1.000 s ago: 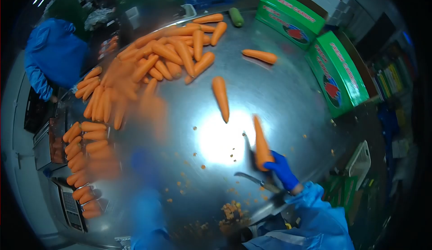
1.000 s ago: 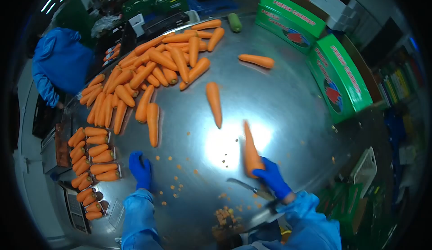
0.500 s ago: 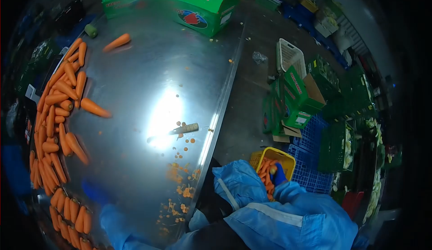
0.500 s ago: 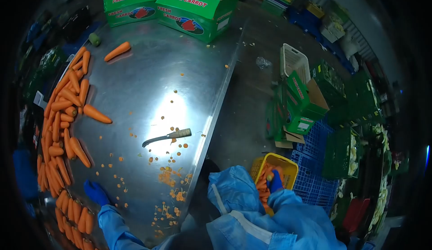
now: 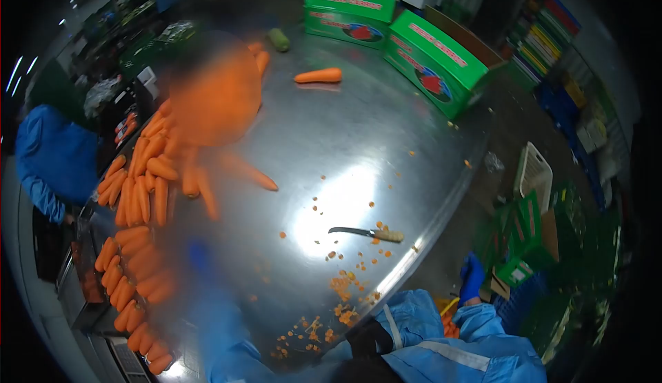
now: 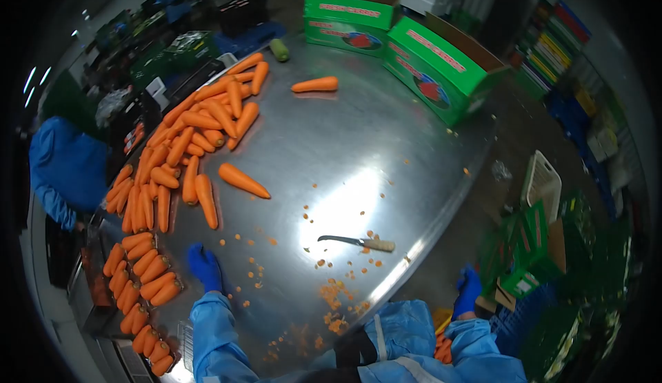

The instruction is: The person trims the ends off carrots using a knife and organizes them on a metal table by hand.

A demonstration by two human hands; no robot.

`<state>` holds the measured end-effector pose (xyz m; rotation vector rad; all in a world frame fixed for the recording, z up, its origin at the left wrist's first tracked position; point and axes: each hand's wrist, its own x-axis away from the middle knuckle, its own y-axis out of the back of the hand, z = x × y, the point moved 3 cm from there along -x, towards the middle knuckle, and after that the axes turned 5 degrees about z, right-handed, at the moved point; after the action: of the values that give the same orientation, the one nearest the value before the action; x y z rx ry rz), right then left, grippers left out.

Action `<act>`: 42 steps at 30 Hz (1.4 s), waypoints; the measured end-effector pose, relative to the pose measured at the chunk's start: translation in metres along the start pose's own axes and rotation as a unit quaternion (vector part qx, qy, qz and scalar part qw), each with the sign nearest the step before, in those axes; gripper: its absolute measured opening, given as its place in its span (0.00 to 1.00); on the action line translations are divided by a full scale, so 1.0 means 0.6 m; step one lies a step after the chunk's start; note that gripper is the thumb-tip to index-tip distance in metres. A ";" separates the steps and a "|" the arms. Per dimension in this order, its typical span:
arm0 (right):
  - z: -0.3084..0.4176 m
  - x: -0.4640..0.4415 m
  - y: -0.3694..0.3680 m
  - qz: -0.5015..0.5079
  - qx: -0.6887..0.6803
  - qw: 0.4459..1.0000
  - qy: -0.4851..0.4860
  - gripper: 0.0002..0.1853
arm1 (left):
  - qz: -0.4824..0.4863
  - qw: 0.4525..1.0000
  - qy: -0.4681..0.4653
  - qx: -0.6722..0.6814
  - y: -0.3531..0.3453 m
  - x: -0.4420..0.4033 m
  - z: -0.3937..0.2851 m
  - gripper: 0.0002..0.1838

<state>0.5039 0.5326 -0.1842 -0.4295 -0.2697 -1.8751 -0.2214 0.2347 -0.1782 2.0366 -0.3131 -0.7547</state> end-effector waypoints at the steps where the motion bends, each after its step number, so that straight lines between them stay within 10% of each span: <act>1: 0.044 -0.021 -0.079 0.065 0.012 0.996 0.059 0.14 | 0.000 1.000 0.007 0.000 0.002 0.001 -0.003 0.19; 9: 0.273 -0.019 -0.691 0.453 0.173 0.860 0.159 0.21 | 0.008 0.999 0.039 0.012 0.023 -0.017 -0.051 0.19; 15: 0.366 0.025 -1.093 0.635 0.302 0.654 0.277 0.31 | 0.156 0.984 0.084 -0.019 0.045 -0.061 -0.035 0.15; 19: 0.447 0.069 -1.299 0.652 0.416 0.515 0.370 0.37 | 0.365 0.911 0.119 -0.150 0.097 -0.217 -0.012 0.15; 25: 0.443 0.094 -1.452 0.654 0.279 0.584 0.393 0.40 | -0.030 0.990 0.067 0.121 0.130 -0.499 0.018 0.15; 38: 0.163 0.004 -1.755 0.605 0.246 0.613 0.445 0.39 | 0.018 0.970 0.009 0.244 -0.171 -0.822 0.114 0.30; 41: 0.101 -0.062 -1.850 0.640 0.212 0.549 0.494 0.36 | 0.088 0.912 0.104 0.388 -0.211 -0.809 0.057 0.29; 42: 0.063 -0.120 -1.901 0.583 0.264 0.333 0.692 0.36 | 0.098 0.871 0.180 0.447 -0.221 -0.805 0.026 0.29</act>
<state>-0.5421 0.9930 -0.1534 1.2388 0.5363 -0.0706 -0.6175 0.5334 -0.1063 2.8864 -0.7374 -0.0492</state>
